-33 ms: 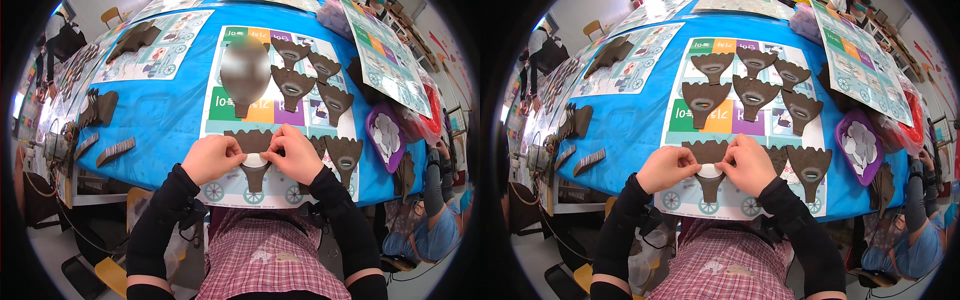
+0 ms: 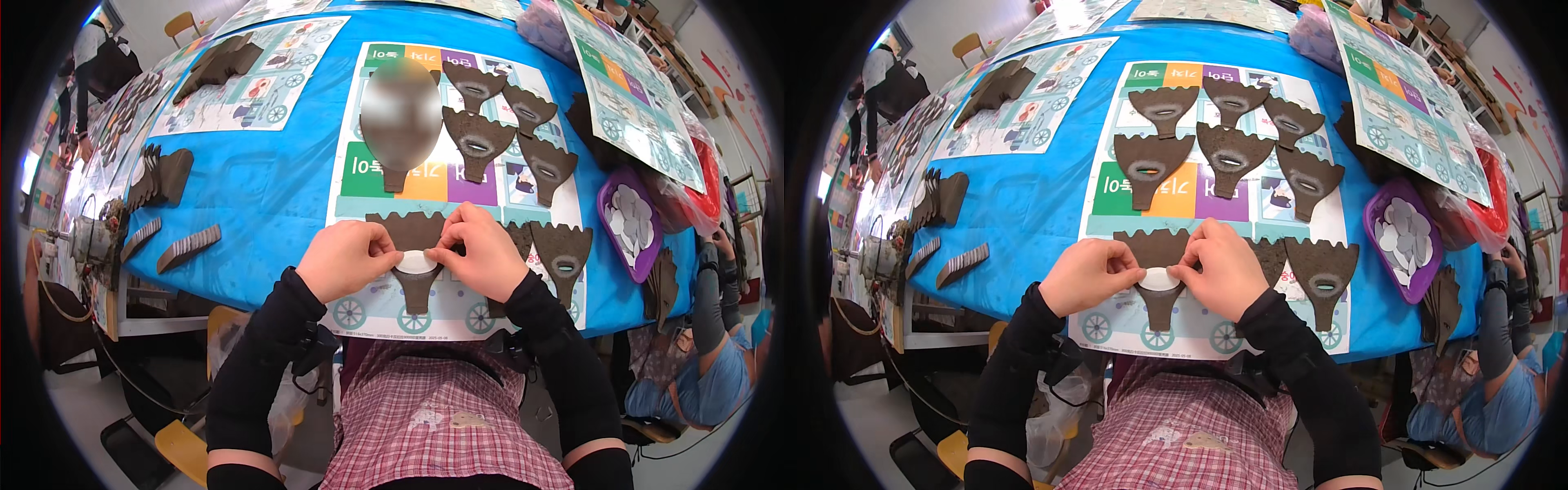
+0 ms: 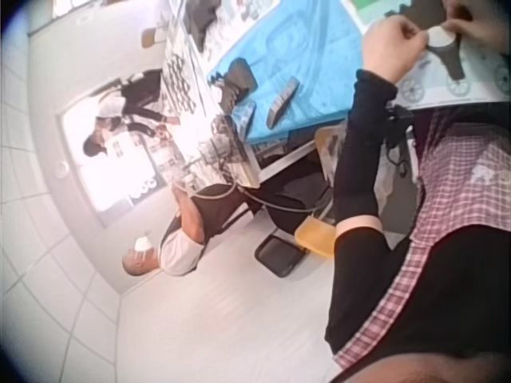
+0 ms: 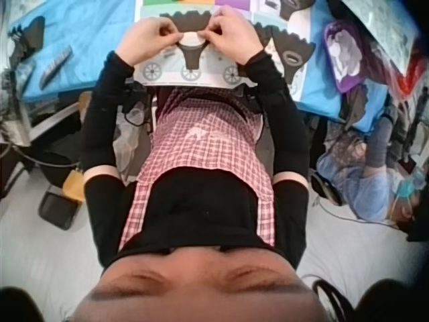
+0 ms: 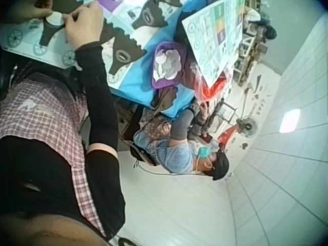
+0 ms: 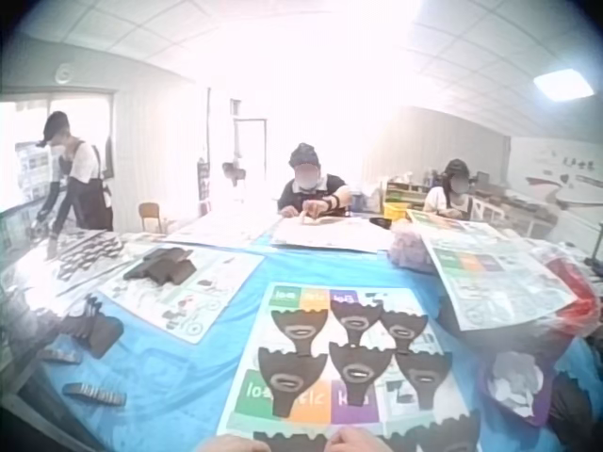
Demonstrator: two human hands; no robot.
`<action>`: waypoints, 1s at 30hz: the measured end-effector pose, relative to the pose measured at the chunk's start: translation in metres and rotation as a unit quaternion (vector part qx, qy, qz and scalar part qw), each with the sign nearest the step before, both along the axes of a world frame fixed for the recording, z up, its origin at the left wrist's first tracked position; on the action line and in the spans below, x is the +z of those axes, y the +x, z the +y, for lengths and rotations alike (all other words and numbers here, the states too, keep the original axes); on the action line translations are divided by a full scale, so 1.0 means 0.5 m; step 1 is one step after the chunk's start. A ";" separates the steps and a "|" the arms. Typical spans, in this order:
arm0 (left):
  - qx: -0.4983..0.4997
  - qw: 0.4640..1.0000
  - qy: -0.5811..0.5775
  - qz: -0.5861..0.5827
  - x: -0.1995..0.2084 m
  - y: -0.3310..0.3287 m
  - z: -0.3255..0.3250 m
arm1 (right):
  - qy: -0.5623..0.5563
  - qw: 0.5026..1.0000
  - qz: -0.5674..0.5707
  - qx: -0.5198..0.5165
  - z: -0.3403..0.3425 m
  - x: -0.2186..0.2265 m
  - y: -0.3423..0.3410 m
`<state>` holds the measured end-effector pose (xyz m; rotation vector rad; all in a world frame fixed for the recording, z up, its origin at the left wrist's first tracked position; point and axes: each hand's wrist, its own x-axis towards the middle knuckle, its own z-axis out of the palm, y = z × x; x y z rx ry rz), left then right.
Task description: Organizing and sorting shoe material components on a workspace.
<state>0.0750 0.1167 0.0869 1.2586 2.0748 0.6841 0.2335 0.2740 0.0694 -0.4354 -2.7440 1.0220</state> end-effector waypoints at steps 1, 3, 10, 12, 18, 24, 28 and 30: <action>-0.001 1.000 0.000 0.000 0.000 -0.001 0.001 | 0.000 1.000 0.000 -0.001 -0.001 0.001 -0.001; -0.003 1.000 -0.010 0.002 0.002 -0.002 0.001 | -0.015 1.000 0.002 -0.009 -0.002 0.003 -0.004; 0.009 1.000 0.005 0.012 0.006 0.006 -0.004 | 0.015 1.000 -0.004 0.003 -0.007 0.002 -0.006; 0.010 0.998 -0.047 0.046 0.020 0.019 -0.002 | 0.064 0.998 0.018 0.015 -0.009 -0.001 -0.006; -0.053 0.944 0.191 0.265 0.002 0.135 -0.043 | 0.038 0.999 0.017 -0.036 0.001 0.006 0.007; -0.094 0.934 0.040 0.343 0.010 0.179 -0.063 | -0.055 0.966 0.137 -0.213 0.102 0.105 0.122; -0.080 0.936 0.052 0.339 0.017 0.202 -0.047 | 0.139 0.941 0.097 -0.292 0.262 0.105 0.321; -0.085 0.936 0.064 0.335 0.017 0.200 -0.034 | 0.224 0.923 -0.009 -0.313 0.310 0.083 0.393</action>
